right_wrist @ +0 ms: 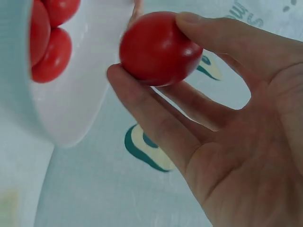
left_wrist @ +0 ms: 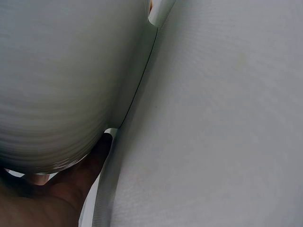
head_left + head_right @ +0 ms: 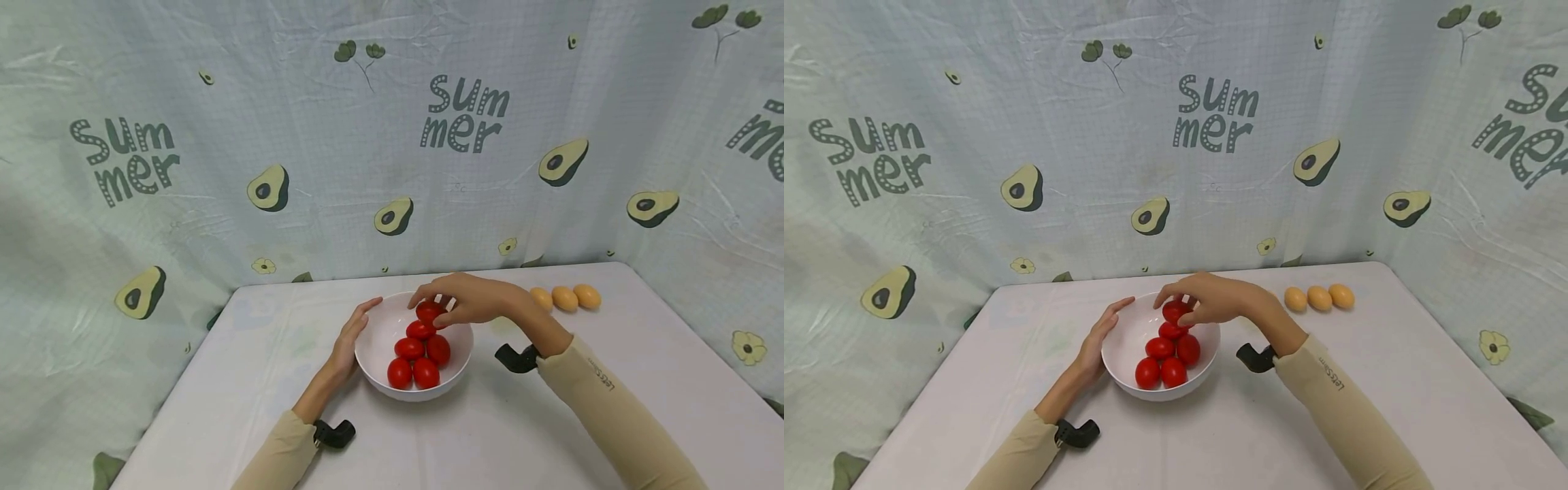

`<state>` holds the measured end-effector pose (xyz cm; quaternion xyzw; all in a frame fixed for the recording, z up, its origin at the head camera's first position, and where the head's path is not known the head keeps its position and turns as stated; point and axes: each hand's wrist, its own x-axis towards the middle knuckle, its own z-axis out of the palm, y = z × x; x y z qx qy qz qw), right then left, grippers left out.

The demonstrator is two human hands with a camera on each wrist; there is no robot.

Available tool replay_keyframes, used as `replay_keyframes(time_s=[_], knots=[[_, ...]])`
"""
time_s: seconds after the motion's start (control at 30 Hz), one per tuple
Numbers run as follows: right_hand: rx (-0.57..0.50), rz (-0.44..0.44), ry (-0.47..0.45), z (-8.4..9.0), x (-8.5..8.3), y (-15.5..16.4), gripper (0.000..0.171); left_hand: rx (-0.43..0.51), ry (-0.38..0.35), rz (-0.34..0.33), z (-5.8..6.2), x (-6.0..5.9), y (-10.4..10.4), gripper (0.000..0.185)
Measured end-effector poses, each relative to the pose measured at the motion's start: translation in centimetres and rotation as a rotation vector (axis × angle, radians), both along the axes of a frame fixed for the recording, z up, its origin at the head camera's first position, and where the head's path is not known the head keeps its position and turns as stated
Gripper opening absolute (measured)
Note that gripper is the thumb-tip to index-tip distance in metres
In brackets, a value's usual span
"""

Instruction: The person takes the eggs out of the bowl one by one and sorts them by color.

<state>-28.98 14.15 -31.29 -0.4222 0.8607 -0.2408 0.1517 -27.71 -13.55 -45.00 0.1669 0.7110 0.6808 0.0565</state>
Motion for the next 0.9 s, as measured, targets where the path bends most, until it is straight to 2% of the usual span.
replay_keyframes(time_s=[0.17,0.37,0.53,0.7,0.9], knots=[[-0.055,-0.048,0.0,-0.7,0.8,2.1,0.034,-0.004,-0.001,0.006,0.0,0.2,0.1,0.051],[-0.122,-0.147,-0.024,-1.5,1.7,5.0,0.045,0.002,0.003,-0.001,0.0,0.2,0.2,0.052],[-0.137,-0.222,-0.055,-2.3,2.1,7.4,0.05,0.01,0.005,-0.001,-0.1,0.1,0.3,0.052],[-0.156,-0.291,-0.093,-3.4,2.1,9.8,0.05,0.005,0.002,0.002,0.1,0.1,0.3,0.052],[-0.139,-0.345,-0.105,-4.6,1.4,11.8,0.05,-0.007,-0.004,0.017,0.1,0.1,0.2,0.052]])
